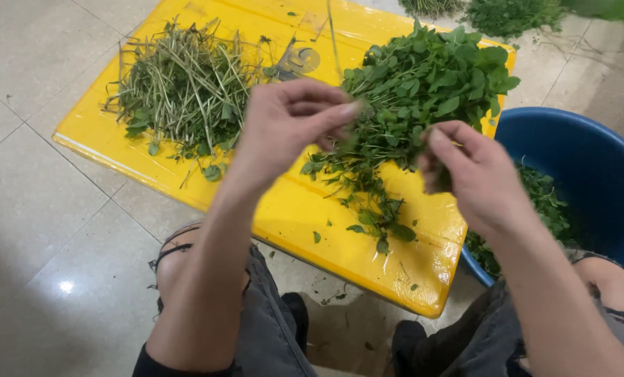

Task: Picking leaves from stems and sorting them into a bowl

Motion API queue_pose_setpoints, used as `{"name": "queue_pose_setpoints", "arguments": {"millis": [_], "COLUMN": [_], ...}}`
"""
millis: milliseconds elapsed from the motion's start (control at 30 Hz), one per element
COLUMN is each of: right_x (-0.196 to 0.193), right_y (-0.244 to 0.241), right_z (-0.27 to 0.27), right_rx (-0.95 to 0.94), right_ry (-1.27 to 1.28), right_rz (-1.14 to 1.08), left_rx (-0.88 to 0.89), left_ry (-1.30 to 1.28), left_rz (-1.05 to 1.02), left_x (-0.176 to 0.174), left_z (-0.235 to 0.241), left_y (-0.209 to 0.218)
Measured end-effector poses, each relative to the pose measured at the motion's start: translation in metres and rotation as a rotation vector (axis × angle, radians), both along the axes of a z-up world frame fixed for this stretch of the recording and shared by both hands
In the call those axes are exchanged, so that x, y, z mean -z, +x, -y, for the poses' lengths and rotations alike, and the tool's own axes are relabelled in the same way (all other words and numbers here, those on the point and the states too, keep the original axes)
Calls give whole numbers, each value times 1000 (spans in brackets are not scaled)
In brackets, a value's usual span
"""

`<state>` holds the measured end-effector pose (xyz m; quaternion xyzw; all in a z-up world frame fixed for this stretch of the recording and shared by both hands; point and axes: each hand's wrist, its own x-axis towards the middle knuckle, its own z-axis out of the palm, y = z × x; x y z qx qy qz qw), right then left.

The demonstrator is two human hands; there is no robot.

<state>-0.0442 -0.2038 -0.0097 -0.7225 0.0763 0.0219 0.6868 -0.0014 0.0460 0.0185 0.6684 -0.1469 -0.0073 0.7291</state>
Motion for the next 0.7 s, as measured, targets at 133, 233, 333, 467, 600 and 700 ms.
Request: {"name": "queue_pose_setpoints", "arguments": {"millis": [133,233,333,467,600,700], "right_x": [-56,43,89,16,18,49], "right_y": [-8,14,16,-27,-65,-63], "right_z": [42,179,250,111,-12,-23], "right_rx": [177,103,125,20,-269,-257], "right_ry": [-374,-397,-1069,-1281,-928,-1060], "right_rz": [-329,137,-137,190,176,289], "left_rx": [-246,-463,-607,-383,132,137], "left_ry": [505,821,1124,1155,973,1107], "left_rz": [-83,-183,-59,-310,37,160], "left_x": [-8,9,24,9,57,50], "left_z": [-49,-89,-112,-78,-14,16], "left_y": [2,8,10,4,-4,-10]}}
